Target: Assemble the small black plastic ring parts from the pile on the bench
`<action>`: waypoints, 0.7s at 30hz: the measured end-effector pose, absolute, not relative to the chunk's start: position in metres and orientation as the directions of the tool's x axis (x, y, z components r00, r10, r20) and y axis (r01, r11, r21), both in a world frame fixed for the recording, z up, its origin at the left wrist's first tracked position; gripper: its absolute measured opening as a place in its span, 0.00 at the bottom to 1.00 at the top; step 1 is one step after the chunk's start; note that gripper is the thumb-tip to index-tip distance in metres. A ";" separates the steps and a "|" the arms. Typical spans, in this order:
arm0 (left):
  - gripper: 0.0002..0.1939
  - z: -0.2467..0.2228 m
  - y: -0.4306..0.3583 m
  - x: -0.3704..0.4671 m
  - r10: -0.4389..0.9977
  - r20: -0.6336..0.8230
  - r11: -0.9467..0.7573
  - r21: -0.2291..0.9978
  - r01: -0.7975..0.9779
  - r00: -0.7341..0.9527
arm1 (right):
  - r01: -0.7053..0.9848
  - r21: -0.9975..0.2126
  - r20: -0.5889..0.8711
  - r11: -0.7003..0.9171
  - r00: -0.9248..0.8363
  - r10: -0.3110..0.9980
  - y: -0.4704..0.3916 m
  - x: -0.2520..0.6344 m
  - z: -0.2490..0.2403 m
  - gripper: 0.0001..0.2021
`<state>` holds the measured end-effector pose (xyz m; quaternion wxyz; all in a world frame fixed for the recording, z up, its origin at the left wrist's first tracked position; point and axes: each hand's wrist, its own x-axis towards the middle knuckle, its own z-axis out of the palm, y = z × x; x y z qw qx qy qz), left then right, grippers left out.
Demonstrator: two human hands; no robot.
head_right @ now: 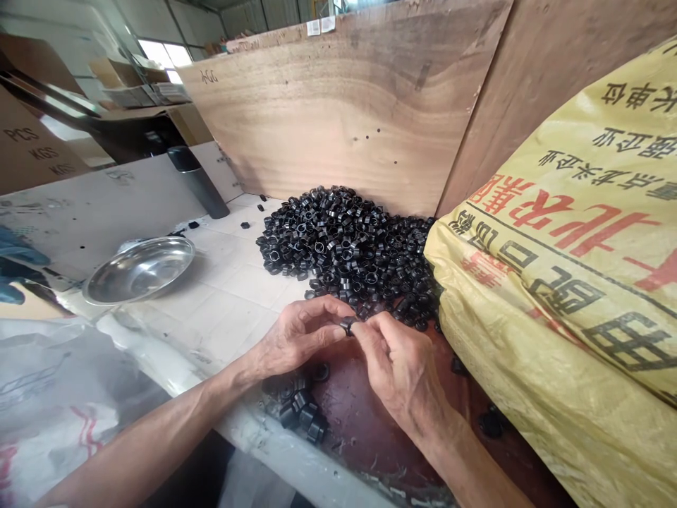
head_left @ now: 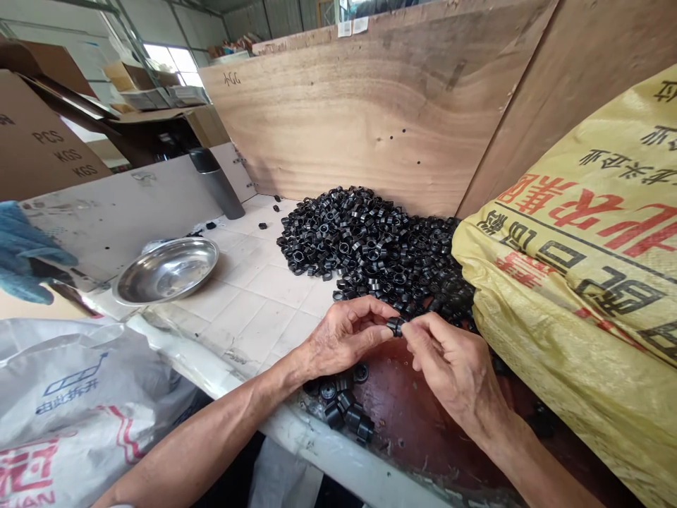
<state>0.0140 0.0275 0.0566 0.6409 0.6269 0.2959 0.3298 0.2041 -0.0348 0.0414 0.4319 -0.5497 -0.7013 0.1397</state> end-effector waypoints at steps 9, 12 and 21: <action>0.18 0.056 0.024 0.016 0.771 0.033 0.005 0.998 -0.057 0.636 | 0.491 -0.859 0.242 0.146 0.137 0.961 -0.036 0.198 0.042 0.14; 0.19 0.059 0.023 0.016 0.806 0.012 0.058 0.993 -0.099 0.592 | 0.464 -0.863 0.285 0.202 0.115 0.952 -0.037 0.198 0.044 0.11; 0.11 0.060 0.026 0.006 0.684 0.302 -0.457 0.887 0.067 0.664 | 0.003 -0.998 -0.057 -0.058 0.126 0.990 -0.040 0.190 0.047 0.13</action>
